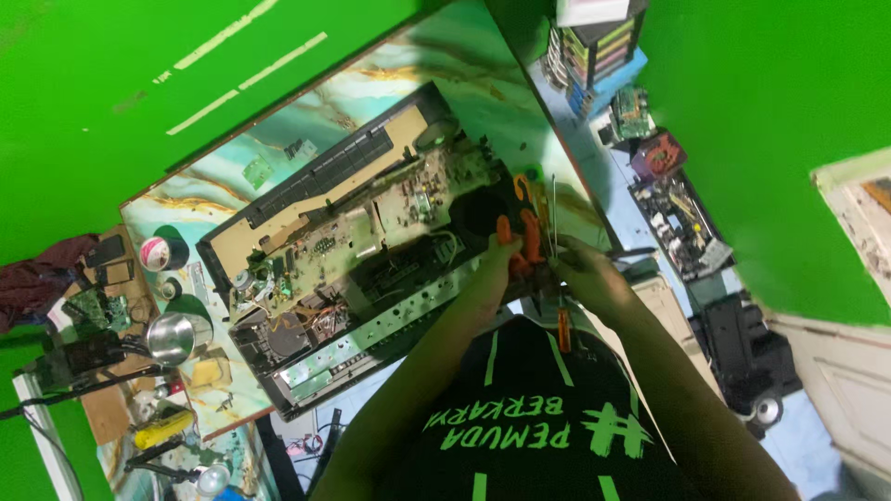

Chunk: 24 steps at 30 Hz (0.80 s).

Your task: The person removes the internal components of an electronic keyboard by hand, then picks up pliers and a screwdriver from a container on the floor before returning to the keyboard to work on its internal circuitry.

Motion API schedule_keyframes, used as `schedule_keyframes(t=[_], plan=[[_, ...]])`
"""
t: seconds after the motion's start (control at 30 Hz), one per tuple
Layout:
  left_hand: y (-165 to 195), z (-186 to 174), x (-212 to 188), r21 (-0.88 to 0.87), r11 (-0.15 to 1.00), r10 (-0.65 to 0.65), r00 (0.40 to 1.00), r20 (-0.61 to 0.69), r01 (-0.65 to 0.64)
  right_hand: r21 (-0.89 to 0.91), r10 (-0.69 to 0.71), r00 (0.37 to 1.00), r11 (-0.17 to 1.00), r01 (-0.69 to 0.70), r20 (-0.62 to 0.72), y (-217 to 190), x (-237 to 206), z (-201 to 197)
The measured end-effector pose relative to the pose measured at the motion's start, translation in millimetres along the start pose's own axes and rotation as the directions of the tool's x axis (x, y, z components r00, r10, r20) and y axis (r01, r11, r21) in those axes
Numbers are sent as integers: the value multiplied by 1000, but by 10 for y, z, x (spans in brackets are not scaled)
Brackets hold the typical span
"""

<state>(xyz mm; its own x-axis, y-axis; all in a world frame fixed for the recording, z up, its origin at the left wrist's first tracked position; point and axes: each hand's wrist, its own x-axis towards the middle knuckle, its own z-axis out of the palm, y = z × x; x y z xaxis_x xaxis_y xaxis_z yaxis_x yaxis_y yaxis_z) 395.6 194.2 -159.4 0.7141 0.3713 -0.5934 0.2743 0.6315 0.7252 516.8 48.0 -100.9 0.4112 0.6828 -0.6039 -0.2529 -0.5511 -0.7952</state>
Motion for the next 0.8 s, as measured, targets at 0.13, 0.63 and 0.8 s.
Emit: schedule_keyframes(t=[0.13, 0.63, 0.8], plan=[[31, 85, 302, 70, 956, 280, 957, 81, -285, 19, -50, 997, 999, 49, 60, -87, 350, -265], [349, 546, 741, 86, 953, 294, 955, -34, -290, -305, -87, 996, 950, 72, -34, -85, 1062, -801], [458, 537, 731, 645, 730, 377, 920, -106, -225, -277, -114, 993, 955, 103, -24, -77, 1243, -811]])
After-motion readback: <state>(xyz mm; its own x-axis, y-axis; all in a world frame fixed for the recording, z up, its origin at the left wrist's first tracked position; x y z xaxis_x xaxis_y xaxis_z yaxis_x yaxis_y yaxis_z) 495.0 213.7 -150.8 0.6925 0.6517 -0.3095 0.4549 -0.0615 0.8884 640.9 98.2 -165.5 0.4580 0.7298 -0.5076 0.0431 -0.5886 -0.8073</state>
